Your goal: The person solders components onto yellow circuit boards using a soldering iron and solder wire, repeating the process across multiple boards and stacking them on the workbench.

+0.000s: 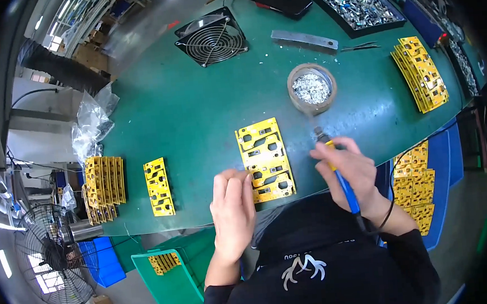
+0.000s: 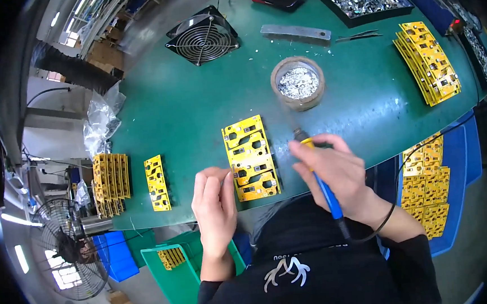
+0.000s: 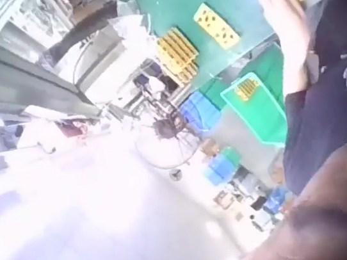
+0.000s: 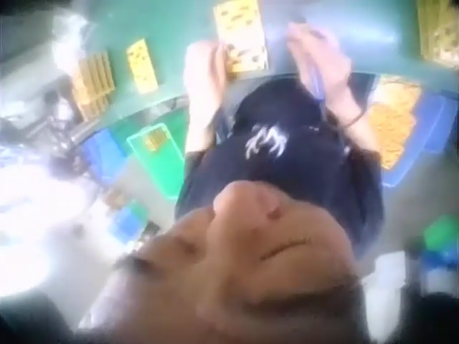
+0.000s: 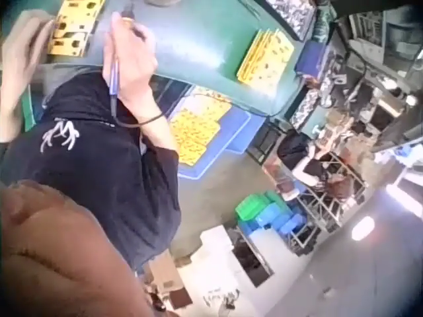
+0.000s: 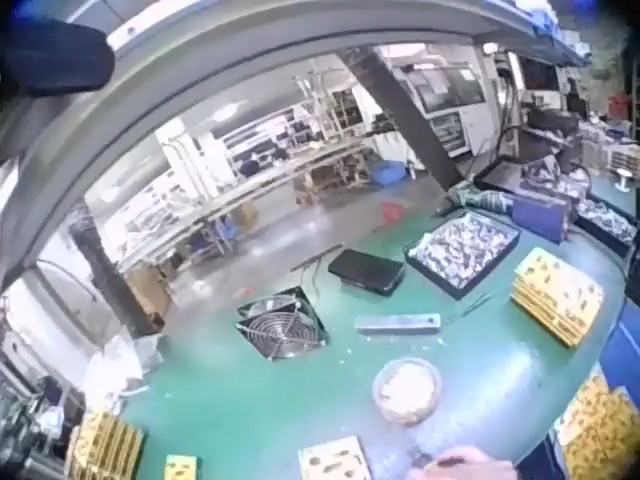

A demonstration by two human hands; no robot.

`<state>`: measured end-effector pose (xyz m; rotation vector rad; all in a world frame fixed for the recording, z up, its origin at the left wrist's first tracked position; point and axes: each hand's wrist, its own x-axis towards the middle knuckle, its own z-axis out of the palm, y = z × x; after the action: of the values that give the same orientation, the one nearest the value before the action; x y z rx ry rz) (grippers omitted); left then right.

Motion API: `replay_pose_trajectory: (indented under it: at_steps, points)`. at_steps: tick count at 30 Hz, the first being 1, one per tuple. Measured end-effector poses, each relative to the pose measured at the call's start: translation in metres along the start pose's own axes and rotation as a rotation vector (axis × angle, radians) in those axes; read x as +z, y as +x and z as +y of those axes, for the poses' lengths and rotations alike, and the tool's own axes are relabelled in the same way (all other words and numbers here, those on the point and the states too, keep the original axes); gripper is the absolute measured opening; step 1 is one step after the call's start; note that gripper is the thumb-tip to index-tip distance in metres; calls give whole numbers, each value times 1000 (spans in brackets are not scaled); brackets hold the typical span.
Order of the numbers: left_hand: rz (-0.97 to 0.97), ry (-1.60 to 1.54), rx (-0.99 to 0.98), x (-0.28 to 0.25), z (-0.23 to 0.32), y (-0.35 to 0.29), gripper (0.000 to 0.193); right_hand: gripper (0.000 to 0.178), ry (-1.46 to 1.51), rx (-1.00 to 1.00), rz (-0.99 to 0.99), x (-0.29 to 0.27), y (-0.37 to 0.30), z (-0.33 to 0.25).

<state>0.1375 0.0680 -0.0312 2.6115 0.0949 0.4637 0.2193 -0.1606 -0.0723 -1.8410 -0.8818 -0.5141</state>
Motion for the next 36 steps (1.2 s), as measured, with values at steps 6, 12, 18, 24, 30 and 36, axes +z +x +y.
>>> replay_pose_trajectory:
  at_steps: [6,12,18,24,30,36]
  points:
    - [9,-123,42,14,3,12,7,48,-256,137,84,-14,3,7]
    - [68,-11,125,30,6,11,13,44,-41,112,81,-10,4,-2]
    - [89,90,158,37,4,10,14,36,143,97,-8,2,5,-8]
    - [108,82,151,40,3,10,15,33,176,112,-2,8,5,-11]
    - [94,99,155,40,5,9,15,32,179,125,-20,8,5,-11]
    - [69,81,131,40,8,9,14,31,175,116,-19,11,5,-10]
